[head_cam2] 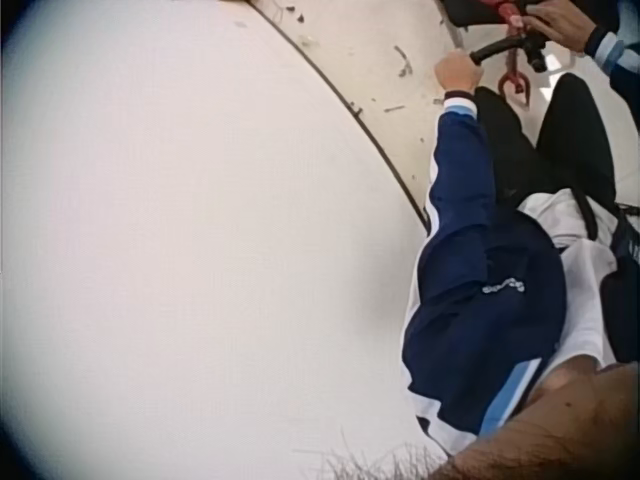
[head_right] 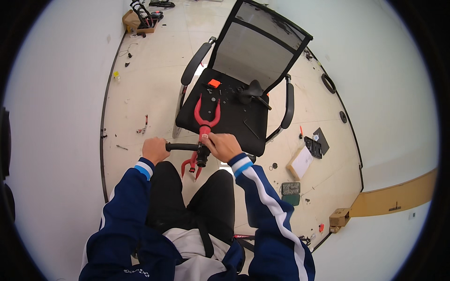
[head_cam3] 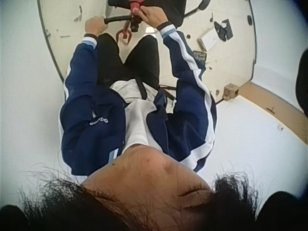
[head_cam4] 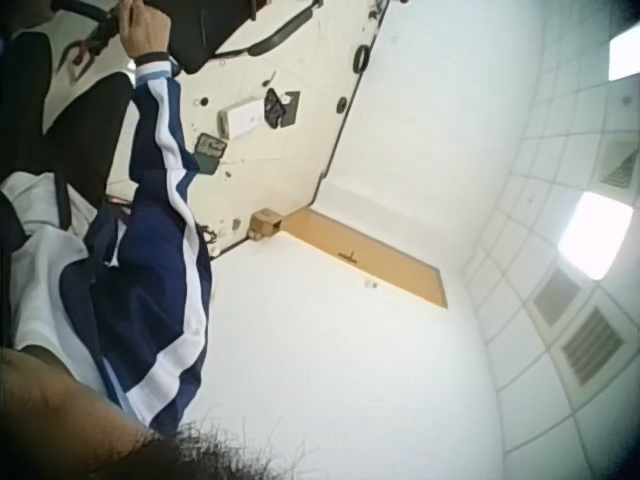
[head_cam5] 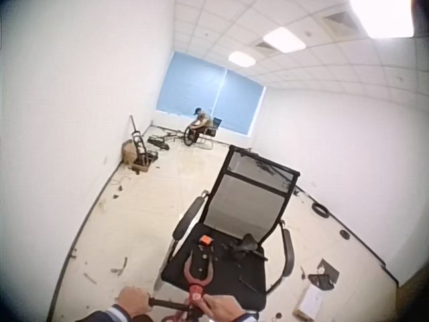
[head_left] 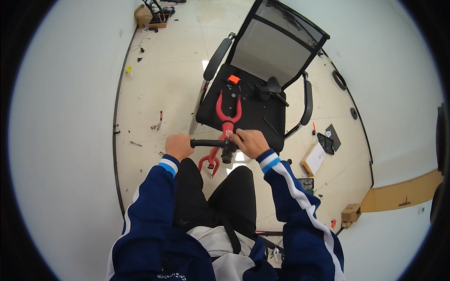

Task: The person assembles a bicycle handlebar by inserting and tightening bolts, attaching a stem cap, and securing components using an Allen key and a red clamp. The person repeatedly adjusts and tightens the handlebar and stem parts while seated on the floor.

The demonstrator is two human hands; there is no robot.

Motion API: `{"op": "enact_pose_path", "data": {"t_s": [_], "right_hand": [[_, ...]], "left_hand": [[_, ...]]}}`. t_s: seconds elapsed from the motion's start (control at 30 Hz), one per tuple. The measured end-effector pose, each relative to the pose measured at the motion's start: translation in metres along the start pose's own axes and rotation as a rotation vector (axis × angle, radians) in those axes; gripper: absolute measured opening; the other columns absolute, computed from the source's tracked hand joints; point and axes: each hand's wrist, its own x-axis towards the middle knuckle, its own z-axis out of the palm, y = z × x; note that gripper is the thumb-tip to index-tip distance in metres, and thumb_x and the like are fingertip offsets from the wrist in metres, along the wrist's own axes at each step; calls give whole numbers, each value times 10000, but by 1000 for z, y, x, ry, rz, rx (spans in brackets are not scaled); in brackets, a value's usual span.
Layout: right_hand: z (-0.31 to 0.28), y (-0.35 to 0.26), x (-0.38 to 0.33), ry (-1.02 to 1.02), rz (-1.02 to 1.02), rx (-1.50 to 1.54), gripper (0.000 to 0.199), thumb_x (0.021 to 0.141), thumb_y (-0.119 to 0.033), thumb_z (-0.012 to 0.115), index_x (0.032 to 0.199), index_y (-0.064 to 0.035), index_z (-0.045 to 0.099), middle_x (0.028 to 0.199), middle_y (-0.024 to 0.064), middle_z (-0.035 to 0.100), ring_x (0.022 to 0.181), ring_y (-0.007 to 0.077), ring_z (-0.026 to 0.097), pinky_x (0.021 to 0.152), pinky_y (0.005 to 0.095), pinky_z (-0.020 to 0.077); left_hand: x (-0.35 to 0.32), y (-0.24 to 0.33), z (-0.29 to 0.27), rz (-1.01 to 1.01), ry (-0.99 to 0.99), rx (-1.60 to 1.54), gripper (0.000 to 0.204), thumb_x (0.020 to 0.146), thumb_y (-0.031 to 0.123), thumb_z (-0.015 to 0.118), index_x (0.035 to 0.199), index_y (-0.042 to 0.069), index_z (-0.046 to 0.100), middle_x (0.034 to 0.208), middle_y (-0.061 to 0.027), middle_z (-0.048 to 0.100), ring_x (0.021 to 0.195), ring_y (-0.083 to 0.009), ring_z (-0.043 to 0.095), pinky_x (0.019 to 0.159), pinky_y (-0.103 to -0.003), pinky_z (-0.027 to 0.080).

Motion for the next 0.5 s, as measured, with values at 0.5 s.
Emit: {"op": "enact_pose_path", "data": {"t_s": [0.5], "right_hand": [[4, 3, -4, -122, -293, -200, 221, 959, -285, 612, 930, -66, 603, 789, 103, 645, 757, 305, 638, 656, 406, 507]], "left_hand": [[-2, 1, -3, 17, 41, -69, 183, 714, 266, 691, 736, 88, 726, 683, -154, 668, 633, -368, 665, 621, -458, 536]]}}
